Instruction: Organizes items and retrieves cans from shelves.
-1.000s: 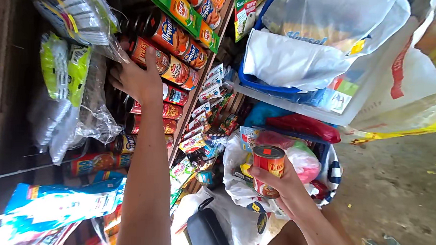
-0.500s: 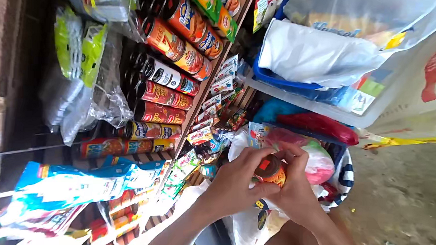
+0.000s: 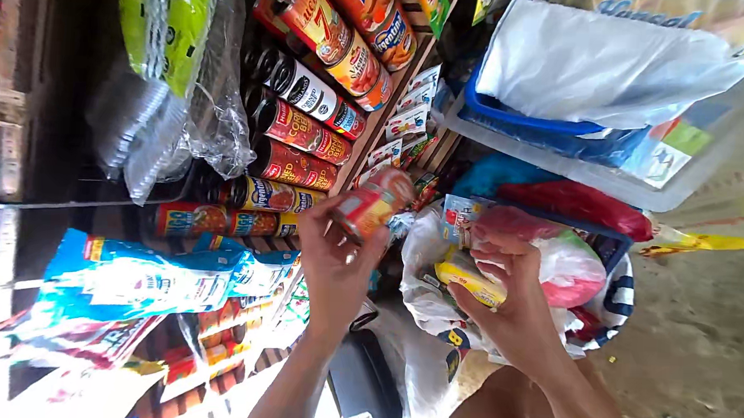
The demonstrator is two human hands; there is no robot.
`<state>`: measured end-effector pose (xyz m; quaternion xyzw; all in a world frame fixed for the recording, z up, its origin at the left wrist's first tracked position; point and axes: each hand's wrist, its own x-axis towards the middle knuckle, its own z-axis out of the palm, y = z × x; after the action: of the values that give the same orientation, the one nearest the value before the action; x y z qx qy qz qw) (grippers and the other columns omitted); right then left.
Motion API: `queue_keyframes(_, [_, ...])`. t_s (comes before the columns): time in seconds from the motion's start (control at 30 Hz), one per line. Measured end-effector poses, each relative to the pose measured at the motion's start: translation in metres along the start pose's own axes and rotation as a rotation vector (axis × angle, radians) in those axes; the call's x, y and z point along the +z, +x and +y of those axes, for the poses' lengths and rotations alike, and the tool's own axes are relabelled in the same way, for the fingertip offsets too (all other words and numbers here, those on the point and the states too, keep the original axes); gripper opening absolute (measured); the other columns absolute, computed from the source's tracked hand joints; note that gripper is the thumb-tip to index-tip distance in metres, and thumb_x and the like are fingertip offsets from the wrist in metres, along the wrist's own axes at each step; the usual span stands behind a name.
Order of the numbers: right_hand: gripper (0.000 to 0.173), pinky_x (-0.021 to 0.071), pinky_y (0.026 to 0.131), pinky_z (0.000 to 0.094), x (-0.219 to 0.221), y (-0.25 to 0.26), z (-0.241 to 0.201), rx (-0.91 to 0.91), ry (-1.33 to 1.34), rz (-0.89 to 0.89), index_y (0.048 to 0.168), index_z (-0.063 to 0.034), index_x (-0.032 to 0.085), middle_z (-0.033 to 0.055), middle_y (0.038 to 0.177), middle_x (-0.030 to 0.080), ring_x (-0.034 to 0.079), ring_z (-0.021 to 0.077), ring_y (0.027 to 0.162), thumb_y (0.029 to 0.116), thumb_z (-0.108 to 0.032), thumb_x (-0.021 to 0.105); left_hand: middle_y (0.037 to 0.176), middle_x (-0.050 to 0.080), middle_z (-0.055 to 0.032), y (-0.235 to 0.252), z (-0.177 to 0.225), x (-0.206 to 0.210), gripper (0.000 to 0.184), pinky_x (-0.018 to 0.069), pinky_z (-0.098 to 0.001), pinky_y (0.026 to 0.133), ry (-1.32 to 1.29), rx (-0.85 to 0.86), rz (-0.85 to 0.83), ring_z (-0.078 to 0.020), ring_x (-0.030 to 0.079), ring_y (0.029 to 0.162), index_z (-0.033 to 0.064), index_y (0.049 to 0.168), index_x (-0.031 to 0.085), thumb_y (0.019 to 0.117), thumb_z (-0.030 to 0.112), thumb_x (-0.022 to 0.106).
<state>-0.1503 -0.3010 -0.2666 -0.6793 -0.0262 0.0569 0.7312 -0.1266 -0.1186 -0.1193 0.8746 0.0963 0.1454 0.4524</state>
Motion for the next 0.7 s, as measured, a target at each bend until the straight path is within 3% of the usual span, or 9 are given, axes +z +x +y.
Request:
queue_keyframes(0.13, [0.062, 0.0571, 0.093, 0.0302, 0.006, -0.012, 0.000, 0.003, -0.030, -0.041, 0.136, -0.0011, 0.052, 0.0169, 0.131, 0.055, 0.061, 0.0173, 0.118, 0.0846, -0.029, 0.074, 0.126, 0.060, -0.0091, 0.020, -0.011, 0.002, 0.058, 0.0599, -0.0470, 0.097, -0.287, -0.037, 0.253, -0.0253, 0.068, 0.112, 0.0135, 0.138, 0.037, 0.0924, 0.005, 0.071])
queue_keyframes(0.23, [0.051, 0.0569, 0.092, 0.0303, 0.008, -0.019, 0.002, 0.013, 0.020, -0.090, 0.131, -0.0012, 0.057, 0.0148, 0.127, 0.059, 0.062, 0.0161, 0.115, 0.0912, -0.031, 0.068, 0.123, 0.062, -0.0082, 0.018, -0.012, 0.006, 0.049, 0.0612, -0.0429, 0.093, -0.392, -0.133, 0.245, -0.0236, 0.071, 0.105, 0.0152, 0.138, 0.036, 0.0970, 0.005, 0.062])
queue_keyframes(0.33, [0.052, 0.0584, 0.091, 0.0316, 0.002, -0.032, 0.008, 0.254, 0.349, -0.112, 0.131, 0.0002, 0.054, 0.0084, 0.120, 0.063, 0.066, 0.0141, 0.110, 0.1073, -0.045, 0.043, 0.114, 0.067, -0.0013, -0.010, -0.029, 0.004, 0.050, 0.0620, -0.0312, 0.077, -0.283, -0.212, -0.055, -0.0135, 0.070, 0.088, 0.0184, 0.139, 0.043, 0.0957, 0.027, 0.067])
queue_keyframes(0.4, [0.058, 0.0600, 0.088, 0.0346, -0.009, -0.044, 0.024, 0.487, 0.591, -0.076, 0.133, -0.0048, 0.048, 0.0056, 0.115, 0.065, 0.068, 0.0173, 0.104, 0.1072, -0.055, 0.032, 0.108, 0.069, 0.0037, -0.035, -0.042, 0.010, 0.055, 0.0600, -0.0252, 0.070, -0.174, -0.280, -0.313, -0.0064, 0.068, 0.083, 0.0160, 0.136, 0.051, 0.0955, 0.050, 0.065])
queue_keyframes(0.43, [0.059, 0.0602, 0.087, 0.0342, -0.016, -0.053, 0.033, 0.555, 0.639, -0.090, 0.134, -0.0061, 0.048, 0.0038, 0.114, 0.065, 0.069, 0.0165, 0.102, 0.1065, -0.056, 0.032, 0.107, 0.070, 0.0043, -0.049, -0.046, 0.016, 0.058, 0.0596, -0.0241, 0.072, -0.109, -0.305, -0.445, -0.0037, 0.068, 0.085, 0.0105, 0.134, 0.055, 0.0950, 0.053, 0.063])
queue_keyframes(0.5, [0.067, 0.0581, 0.085, 0.0302, -0.032, -0.075, 0.051, 0.609, 0.648, -0.245, 0.133, -0.0079, 0.052, -0.0014, 0.113, 0.068, 0.067, 0.0103, 0.102, 0.0998, -0.065, 0.044, 0.103, 0.072, 0.0004, -0.074, -0.056, 0.032, 0.055, 0.0586, -0.0266, 0.079, 0.004, -0.283, -0.744, -0.0031, 0.067, 0.088, 0.0013, 0.127, 0.063, 0.0967, 0.047, 0.063])
queue_keyframes(0.57, [0.075, 0.0570, 0.086, 0.0283, -0.047, -0.094, 0.059, 0.623, 0.666, -0.476, 0.136, -0.0112, 0.052, -0.0047, 0.114, 0.069, 0.066, 0.0059, 0.101, 0.0863, -0.066, 0.067, 0.099, 0.074, -0.0060, -0.098, -0.069, 0.054, 0.049, 0.0599, -0.0377, 0.080, 0.081, -0.243, -0.992, -0.0117, 0.070, 0.087, 0.0032, 0.125, 0.067, 0.0945, 0.041, 0.069])
queue_keyframes(0.63, [0.083, 0.0587, 0.092, 0.0283, -0.056, -0.107, 0.060, 0.657, 0.609, -0.582, 0.140, -0.0100, 0.048, -0.0041, 0.116, 0.070, 0.068, 0.0055, 0.103, 0.0751, -0.042, 0.088, 0.104, 0.075, -0.0113, -0.117, -0.083, 0.072, 0.050, 0.0589, -0.0458, 0.087, 0.065, -0.244, -1.174, -0.0196, 0.072, 0.094, 0.0044, 0.129, 0.066, 0.0945, 0.041, 0.071])
queue_keyframes(0.7, [0.086, 0.0584, 0.092, 0.0272, -0.062, -0.118, 0.068, 0.698, 0.475, -0.565, 0.139, -0.0082, 0.048, -0.0006, 0.117, 0.069, 0.068, 0.0069, 0.104, 0.0693, -0.030, 0.093, 0.108, 0.073, -0.0145, -0.125, -0.097, 0.082, 0.052, 0.0570, -0.0439, 0.091, -0.016, -0.297, -1.297, -0.0212, 0.070, 0.098, 0.0026, 0.135, 0.062, 0.0983, 0.039, 0.067])
